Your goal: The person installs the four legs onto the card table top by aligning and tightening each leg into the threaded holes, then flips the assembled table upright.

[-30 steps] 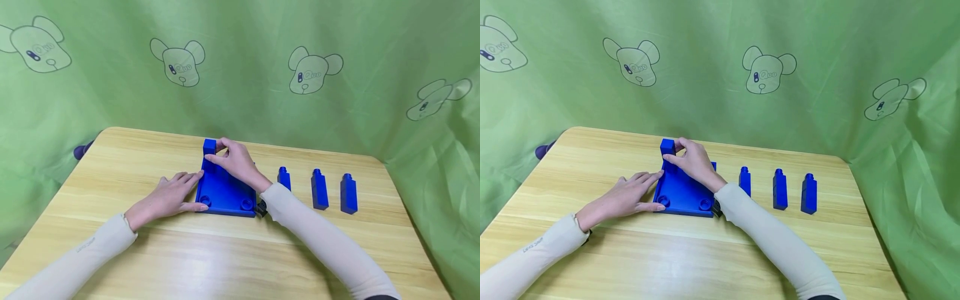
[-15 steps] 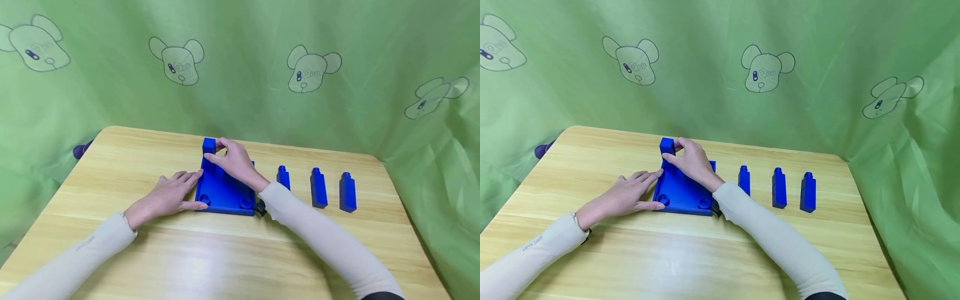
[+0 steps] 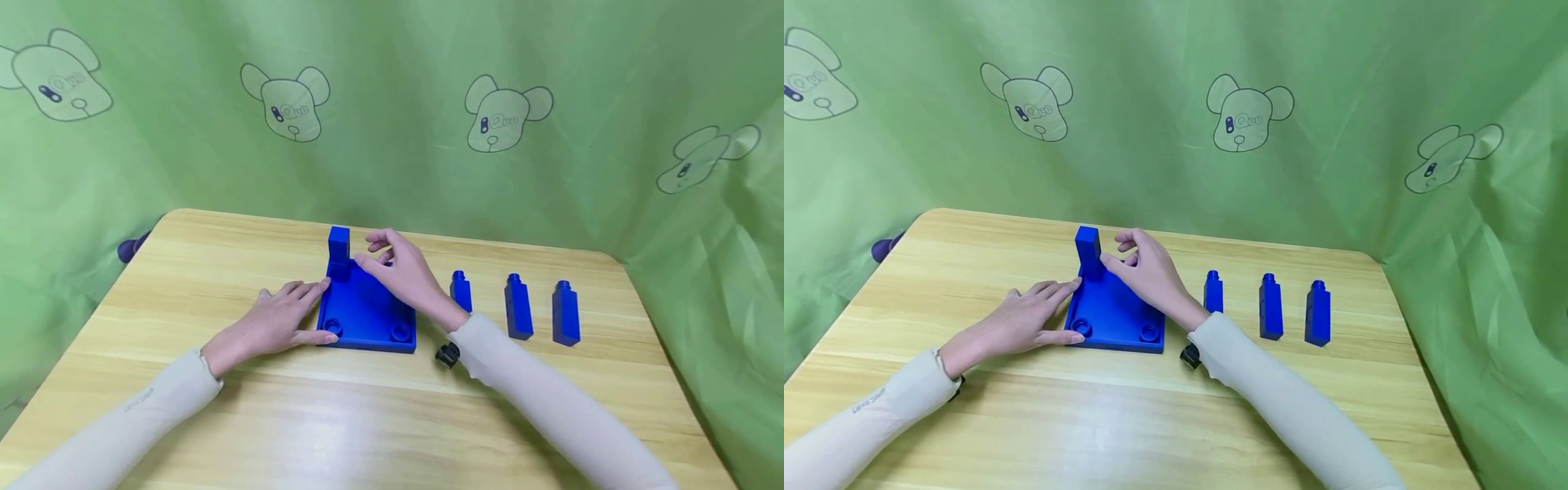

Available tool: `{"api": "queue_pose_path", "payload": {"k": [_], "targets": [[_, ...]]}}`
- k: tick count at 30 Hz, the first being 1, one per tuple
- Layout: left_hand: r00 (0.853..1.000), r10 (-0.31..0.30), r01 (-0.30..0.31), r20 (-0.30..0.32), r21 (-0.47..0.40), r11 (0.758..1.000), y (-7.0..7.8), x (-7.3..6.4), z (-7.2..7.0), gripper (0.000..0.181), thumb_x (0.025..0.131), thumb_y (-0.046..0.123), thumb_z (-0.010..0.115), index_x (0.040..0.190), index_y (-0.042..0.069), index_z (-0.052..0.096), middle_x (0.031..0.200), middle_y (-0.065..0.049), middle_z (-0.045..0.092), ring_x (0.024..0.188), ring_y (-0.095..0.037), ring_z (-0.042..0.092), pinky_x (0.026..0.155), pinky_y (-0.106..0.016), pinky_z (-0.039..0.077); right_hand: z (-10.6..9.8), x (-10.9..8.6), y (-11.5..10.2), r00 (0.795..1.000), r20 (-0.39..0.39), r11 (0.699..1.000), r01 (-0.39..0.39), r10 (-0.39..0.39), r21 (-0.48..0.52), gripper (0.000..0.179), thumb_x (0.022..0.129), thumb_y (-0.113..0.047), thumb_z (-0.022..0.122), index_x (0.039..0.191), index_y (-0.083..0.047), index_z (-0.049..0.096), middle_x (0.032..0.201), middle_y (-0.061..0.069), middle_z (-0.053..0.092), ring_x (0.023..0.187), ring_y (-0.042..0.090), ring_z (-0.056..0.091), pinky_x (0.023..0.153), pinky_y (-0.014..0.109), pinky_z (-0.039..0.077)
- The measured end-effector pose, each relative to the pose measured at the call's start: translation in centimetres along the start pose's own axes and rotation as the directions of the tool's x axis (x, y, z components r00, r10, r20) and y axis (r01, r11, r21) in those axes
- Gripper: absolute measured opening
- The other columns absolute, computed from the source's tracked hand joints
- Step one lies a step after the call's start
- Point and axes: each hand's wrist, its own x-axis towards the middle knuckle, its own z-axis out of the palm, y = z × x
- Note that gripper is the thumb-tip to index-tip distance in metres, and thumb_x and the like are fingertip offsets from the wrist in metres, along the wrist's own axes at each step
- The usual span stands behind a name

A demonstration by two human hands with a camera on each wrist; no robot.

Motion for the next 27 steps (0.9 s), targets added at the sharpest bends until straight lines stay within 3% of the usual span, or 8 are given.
{"api": "queue_pose_path", "payload": {"k": [9,19,27], "targets": [[1.000,-0.005,0.005,-0.002,0.007,1.000,-0.1,-0.4,0.3,0.106,0.099,0.078,0.061,0.173,0.007,0.031,0.161,-0.024,0.050,0.146,-0.049,0.047,0.099,-0.087,0.039,-1.7,-2.0,0.5,1.000,0.017,1.000,-0.026,0.026,0.004,0.047,0.103,-0.046,0.075,0.139,-0.016,0.065,0.128,0.003,0.068,0.103,0.020,0.065,0.084,0.042,0.055],[1.000,0.008,-0.008,-0.002,0.025,1.000,0.2,-0.8,0.5,0.107,0.099,0.080,0.058,0.172,0.006,0.032,0.160,-0.024,0.052,0.145,-0.048,0.048,0.095,-0.083,0.044,-2.8,-5.4,1.4,0.997,-0.060,0.996,-0.047,0.052,0.075,0.033,0.106,-0.032,0.074,0.133,-0.013,0.070,0.119,0.000,0.072,0.098,0.021,0.064,0.081,0.036,0.055],[1.000,0.023,-0.023,-0.001,0.040,0.999,0.2,-0.2,0.3,0.107,0.099,0.080,0.056,0.173,0.006,0.031,0.162,-0.023,0.050,0.146,-0.048,0.048,0.096,-0.085,0.043,-6.3,-8.1,2.0,0.988,-0.148,0.992,-0.030,0.048,0.121,0.024,0.107,-0.020,0.072,0.129,-0.009,0.072,0.115,0.007,0.072,0.097,0.023,0.063,0.076,0.024,0.052]]}}
